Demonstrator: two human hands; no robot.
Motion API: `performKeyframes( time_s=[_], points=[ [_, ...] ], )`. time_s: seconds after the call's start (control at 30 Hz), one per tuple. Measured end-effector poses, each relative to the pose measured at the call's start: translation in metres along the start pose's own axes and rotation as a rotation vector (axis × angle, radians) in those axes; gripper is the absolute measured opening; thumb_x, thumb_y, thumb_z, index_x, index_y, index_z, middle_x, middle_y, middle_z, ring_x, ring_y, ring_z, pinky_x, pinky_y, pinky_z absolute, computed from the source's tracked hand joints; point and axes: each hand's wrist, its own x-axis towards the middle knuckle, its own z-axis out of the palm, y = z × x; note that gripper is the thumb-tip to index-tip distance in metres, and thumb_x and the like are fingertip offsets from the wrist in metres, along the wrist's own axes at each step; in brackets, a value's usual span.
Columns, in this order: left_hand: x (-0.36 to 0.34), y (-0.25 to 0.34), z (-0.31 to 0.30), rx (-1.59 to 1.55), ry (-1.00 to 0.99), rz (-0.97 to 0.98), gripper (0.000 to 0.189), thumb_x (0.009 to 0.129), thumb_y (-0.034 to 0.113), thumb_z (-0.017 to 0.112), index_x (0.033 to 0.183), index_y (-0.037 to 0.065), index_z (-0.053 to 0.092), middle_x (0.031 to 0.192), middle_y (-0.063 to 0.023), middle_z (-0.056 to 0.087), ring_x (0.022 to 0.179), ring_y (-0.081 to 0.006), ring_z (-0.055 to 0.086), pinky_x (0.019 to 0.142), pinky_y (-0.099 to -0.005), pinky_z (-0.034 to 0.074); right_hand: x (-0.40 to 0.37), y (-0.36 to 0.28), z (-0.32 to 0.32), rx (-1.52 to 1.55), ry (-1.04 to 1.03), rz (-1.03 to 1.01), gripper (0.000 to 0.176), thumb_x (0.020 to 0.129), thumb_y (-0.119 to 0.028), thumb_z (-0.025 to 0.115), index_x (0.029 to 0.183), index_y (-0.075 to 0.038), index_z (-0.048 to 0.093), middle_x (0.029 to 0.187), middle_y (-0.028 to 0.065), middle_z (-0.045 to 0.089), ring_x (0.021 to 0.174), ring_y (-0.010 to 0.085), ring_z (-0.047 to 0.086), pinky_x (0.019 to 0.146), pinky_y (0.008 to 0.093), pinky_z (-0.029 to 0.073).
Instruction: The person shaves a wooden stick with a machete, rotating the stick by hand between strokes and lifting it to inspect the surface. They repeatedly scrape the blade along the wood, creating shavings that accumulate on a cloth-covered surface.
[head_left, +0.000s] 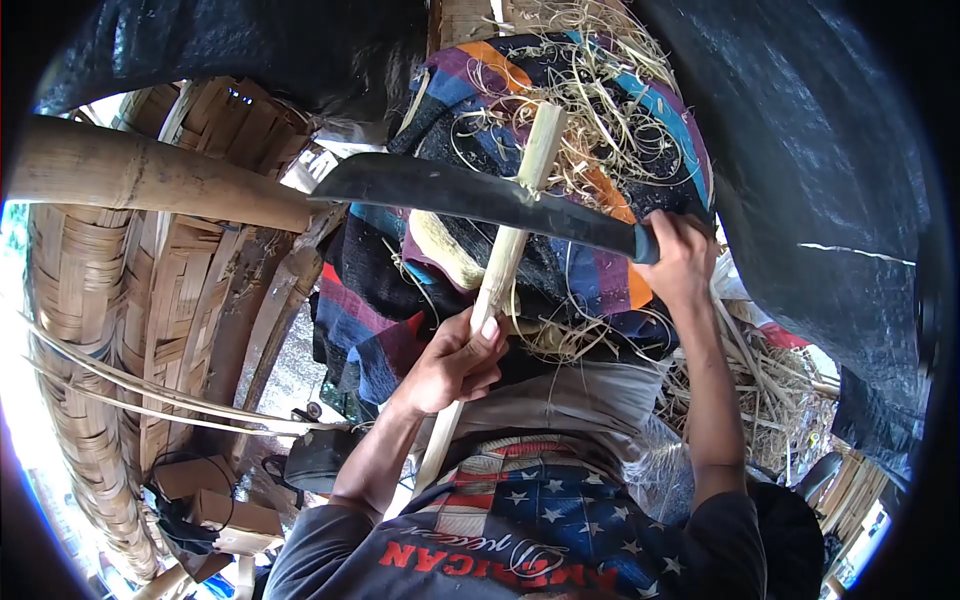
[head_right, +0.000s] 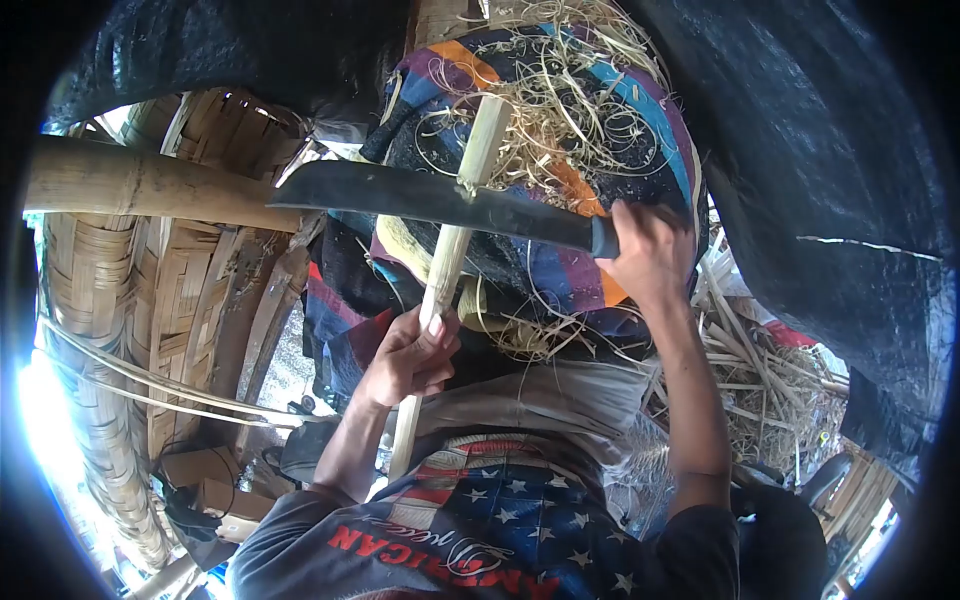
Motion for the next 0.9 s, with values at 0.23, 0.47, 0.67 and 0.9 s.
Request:
performKeyframes(
  time_s=[0.23,0.47,0.67,0.9],
  points=[
    [0.004,0.000,-0.015,-0.104,-0.135,0.000,0.028,0.104,0.038,0.048,0.100,0.011,0.043,0.074,0.0041,0.038,0.046,-0.0019,0.029,0.041,-0.0189,0.024,0.001,-0.022,-0.011,-0.029,0.022,-0.083,0.045,0.049,-0.017,0.085,0.087,-0.006,0.064,0.071,0.0066,0.067,0.057,0.0215,0.064,0.059,0.0351,0.052],
    [-0.005,-0.002,0.004,-0.034,-0.023,-0.014,0.030,0.104,0.037,0.050,0.092,0.010,0.043,0.061,0.0060,0.031,0.040,-0.0020,0.023,0.036,-0.0209,0.017,0.015,0.004,-0.005,-0.014,-0.041,0.178,0.027,0.062,-0.017,0.075,0.082,-0.006,0.062,0.064,0.0120,0.062,0.056,0.0317,0.062,0.056,0.0440,0.050],
    [0.007,-0.004,-0.003,-0.124,-0.092,-0.014,0.030,0.104,0.036,0.049,0.092,0.010,0.043,0.059,0.0053,0.029,0.040,-0.0023,0.021,0.036,-0.0217,0.017,0.016,-0.023,-0.010,0.008,-0.056,-0.039,0.035,0.057,-0.020,0.082,0.086,-0.010,0.064,0.068,0.0069,0.067,0.057,0.0227,0.067,0.056,0.0375,0.055],
    [-0.004,-0.007,-0.011,-0.083,-0.093,-0.057,0.029,0.104,0.038,0.050,0.095,0.011,0.044,0.063,0.0052,0.031,0.044,-0.0030,0.025,0.039,-0.0210,0.021,0.017,0.008,-0.003,-0.038,-0.025,0.150,0.028,0.065,-0.020,0.079,0.084,-0.007,0.063,0.070,0.0104,0.066,0.061,0.0298,0.065,0.057,0.0416,0.052]
  ],
)
